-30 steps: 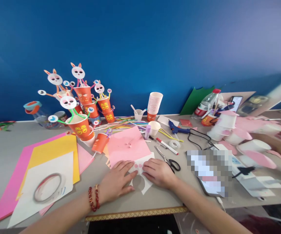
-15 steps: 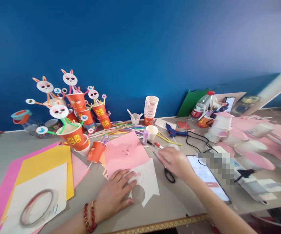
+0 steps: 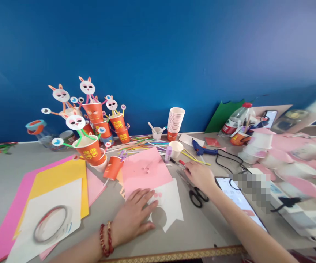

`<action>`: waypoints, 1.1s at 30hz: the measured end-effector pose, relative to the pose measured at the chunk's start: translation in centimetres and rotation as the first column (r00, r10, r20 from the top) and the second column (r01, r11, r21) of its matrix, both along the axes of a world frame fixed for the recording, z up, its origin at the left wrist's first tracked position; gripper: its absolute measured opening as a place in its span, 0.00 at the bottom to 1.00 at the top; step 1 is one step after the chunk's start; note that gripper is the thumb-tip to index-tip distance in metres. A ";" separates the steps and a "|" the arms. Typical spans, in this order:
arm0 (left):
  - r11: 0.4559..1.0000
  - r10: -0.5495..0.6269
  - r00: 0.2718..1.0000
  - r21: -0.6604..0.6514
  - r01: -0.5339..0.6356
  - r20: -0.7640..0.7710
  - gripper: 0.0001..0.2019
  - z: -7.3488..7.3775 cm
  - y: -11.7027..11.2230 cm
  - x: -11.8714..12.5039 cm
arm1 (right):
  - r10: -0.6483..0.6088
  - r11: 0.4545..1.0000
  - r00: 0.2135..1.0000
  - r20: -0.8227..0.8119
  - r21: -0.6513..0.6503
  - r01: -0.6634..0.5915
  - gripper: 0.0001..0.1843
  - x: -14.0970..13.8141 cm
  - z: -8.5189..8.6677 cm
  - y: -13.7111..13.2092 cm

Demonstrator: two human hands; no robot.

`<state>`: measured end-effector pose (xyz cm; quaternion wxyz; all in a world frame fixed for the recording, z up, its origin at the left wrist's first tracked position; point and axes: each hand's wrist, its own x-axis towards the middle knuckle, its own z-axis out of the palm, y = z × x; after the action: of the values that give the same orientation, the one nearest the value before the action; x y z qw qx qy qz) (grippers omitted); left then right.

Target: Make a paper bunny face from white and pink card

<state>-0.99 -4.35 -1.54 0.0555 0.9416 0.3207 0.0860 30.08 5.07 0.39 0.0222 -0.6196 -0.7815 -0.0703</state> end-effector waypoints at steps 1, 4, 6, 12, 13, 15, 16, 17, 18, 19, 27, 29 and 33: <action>1.000 0.000 1.000 -0.004 0.000 0.007 0.28 0.0 0.0 0.0 | 0.002 1.000 1.000 0.002 0.000 -0.002 0.10 0.2 0.0 0.1; 1.000 0.004 0.999 -0.011 -0.003 0.032 0.28 0.0 -0.1 0.0 | 0.004 1.000 1.000 0.009 -0.001 -0.004 0.10 0.5 0.3 -0.1; 1.000 0.012 0.999 -0.011 -0.012 0.043 0.29 0.1 0.0 -0.1 | -0.005 1.000 1.000 -0.002 0.012 0.005 0.12 0.4 0.7 -0.4; 0.998 0.062 0.984 0.009 -0.064 0.165 0.19 1.1 0.1 -0.5 | 0.240 0.969 0.942 -0.236 0.115 -0.218 0.14 -2.4 1.8 -2.5; 0.997 0.070 0.977 0.006 -0.073 0.199 0.13 1.3 0.0 -0.5 | 0.294 0.955 0.912 -0.286 0.118 -0.271 0.14 -3.1 1.8 -2.9; 0.997 0.077 0.967 -0.012 -0.077 0.243 0.08 1.7 -0.1 -0.3 | 0.382 0.924 0.850 -0.362 0.122 -0.363 0.13 -4.4 1.7 -3.5; 0.997 0.077 0.965 -0.026 -0.073 0.252 0.10 1.9 -0.1 -0.2 | 0.416 0.908 0.823 -0.386 0.128 -0.398 0.13 -5.0 1.6 -3.8; 0.997 0.079 0.964 -0.040 -0.071 0.255 0.11 2.1 -0.2 0.0 | 0.446 0.892 0.801 -0.400 0.131 -0.432 0.12 -5.5 1.5 -4.0; 0.996 0.084 0.963 -0.047 -0.074 0.255 0.12 2.3 -0.2 0.1 | 0.471 0.878 0.784 -0.405 0.130 -0.460 0.12 -5.9 1.4 -4.2; 0.996 0.091 0.963 -0.044 -0.082 0.253 0.11 2.5 -0.2 0.2 | 0.487 0.868 0.774 -0.406 0.126 -0.480 0.11 -6.2 1.3 -4.4; 0.993 0.114 0.961 -0.053 -0.104 0.252 0.09 2.7 0.6 -0.6 | 0.386 0.922 0.824 -0.414 0.138 -0.363 0.11 -4.3 1.7 -3.8; 0.991 0.133 0.959 -0.050 -0.124 0.250 0.10 2.5 0.9 -0.8 | 0.311 0.950 0.858 -0.409 0.150 -0.273 0.13 -2.7 2.1 -3.6; 0.976 0.212 0.961 0.020 -0.219 0.176 0.16 1.3 1.5 -1.2 | 0.123 0.981 0.909 -0.398 0.186 -0.051 0.15 0.9 2.9 -3.1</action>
<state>-2.17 -2.83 -0.27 0.0547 0.8911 0.4133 0.1791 30.96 1.99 3.29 0.2408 -0.5807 -0.7777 -0.0054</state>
